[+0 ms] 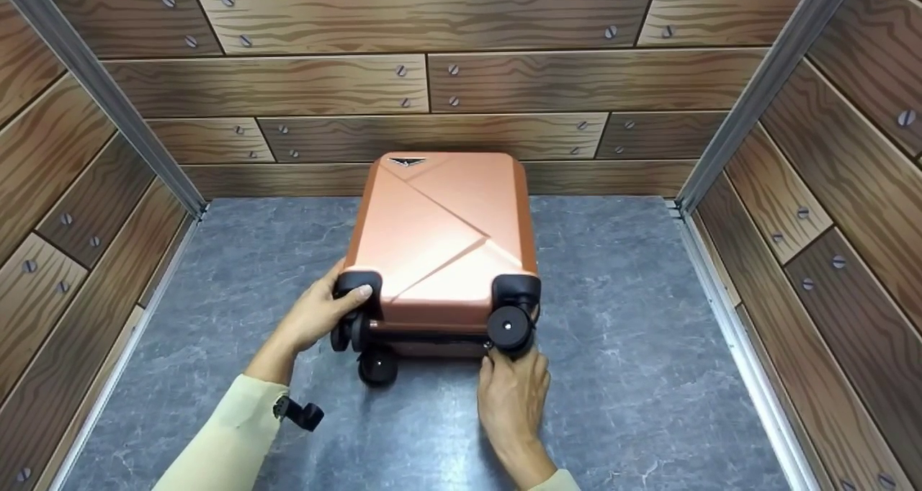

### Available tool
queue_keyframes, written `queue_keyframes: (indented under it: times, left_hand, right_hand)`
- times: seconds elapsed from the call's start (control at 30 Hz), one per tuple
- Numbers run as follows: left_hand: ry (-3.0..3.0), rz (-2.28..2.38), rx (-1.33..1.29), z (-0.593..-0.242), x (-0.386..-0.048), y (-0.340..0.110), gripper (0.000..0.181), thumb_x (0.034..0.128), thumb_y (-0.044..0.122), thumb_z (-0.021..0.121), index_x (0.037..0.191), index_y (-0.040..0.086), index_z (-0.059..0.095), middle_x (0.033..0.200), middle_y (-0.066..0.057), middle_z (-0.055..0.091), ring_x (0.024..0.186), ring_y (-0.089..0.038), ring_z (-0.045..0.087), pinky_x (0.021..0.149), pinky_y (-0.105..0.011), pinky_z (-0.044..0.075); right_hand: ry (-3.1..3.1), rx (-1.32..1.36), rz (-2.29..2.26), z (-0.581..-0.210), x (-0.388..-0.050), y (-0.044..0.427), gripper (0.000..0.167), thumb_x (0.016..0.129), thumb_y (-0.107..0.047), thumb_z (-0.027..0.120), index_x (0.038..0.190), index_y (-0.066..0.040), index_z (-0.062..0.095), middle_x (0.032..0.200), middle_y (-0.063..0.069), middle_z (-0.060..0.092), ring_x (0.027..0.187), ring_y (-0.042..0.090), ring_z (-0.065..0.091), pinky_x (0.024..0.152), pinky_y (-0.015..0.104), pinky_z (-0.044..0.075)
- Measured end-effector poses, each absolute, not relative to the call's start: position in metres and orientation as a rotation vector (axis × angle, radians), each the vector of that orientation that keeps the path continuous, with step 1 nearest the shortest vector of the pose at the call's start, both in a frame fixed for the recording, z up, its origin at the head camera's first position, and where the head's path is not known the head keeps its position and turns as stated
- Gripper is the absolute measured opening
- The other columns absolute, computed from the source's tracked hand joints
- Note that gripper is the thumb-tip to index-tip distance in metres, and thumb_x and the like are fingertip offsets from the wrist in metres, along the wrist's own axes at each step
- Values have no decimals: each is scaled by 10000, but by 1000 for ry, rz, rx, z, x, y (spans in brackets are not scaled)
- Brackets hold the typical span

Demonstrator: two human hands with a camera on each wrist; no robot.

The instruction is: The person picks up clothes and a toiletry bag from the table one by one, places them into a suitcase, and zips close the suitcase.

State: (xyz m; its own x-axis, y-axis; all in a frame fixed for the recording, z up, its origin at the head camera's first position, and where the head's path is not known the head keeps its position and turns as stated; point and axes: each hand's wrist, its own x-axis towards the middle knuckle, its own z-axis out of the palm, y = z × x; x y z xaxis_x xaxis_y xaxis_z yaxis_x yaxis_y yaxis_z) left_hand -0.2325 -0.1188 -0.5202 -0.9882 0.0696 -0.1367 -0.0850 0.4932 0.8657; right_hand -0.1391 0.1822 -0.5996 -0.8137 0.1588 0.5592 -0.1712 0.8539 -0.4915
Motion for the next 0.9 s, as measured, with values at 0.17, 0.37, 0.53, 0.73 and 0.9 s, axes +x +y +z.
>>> queue_keyframes:
  times: [0.17,0.37,0.53,0.73,0.9]
  left_hand:
    - [2580,1507,-28,-521,-232,-118,1031,949,564,723,1693,91,189,1610,-272,443,1416,-403,521,1187,-583,389]
    - [2573,1515,-24,-523,-233,-116,1038,949,576,715,1694,85,185,1624,-269,425,1430,-402,505,1184,-589,388]
    - [2574,1505,-41,-522,-232,-116,1043,947,579,718,1694,87,183,1627,-269,418,1444,-408,492,1197,-588,378]
    - [2583,1494,-51,-519,-231,-116,1039,950,578,715,1694,89,180,1634,-272,406,1452,-415,482,1200,-591,374]
    - [2579,1496,-54,-519,-231,-116,1039,950,574,717,1695,90,179,1633,-272,408,1451,-418,483,1201,-591,373]
  right_hand:
    - [-2357,105,723,-605,-143,179,161,814,4,802,791,-25,646,850,236,631,849,490,553,793,588,431]
    - [-2334,221,670,-608,-145,171,202,821,7,752,772,-59,568,723,114,567,707,407,582,716,543,455]
    - [-2367,210,666,-607,-144,166,211,824,5,756,778,-64,563,738,100,545,710,391,574,719,535,455]
    - [-2354,236,683,-606,-143,161,203,823,9,767,798,-61,578,764,88,529,726,356,561,703,518,456]
    - [-2368,263,690,-605,-144,156,188,833,-1,769,801,-74,599,765,33,482,730,270,524,657,462,468]
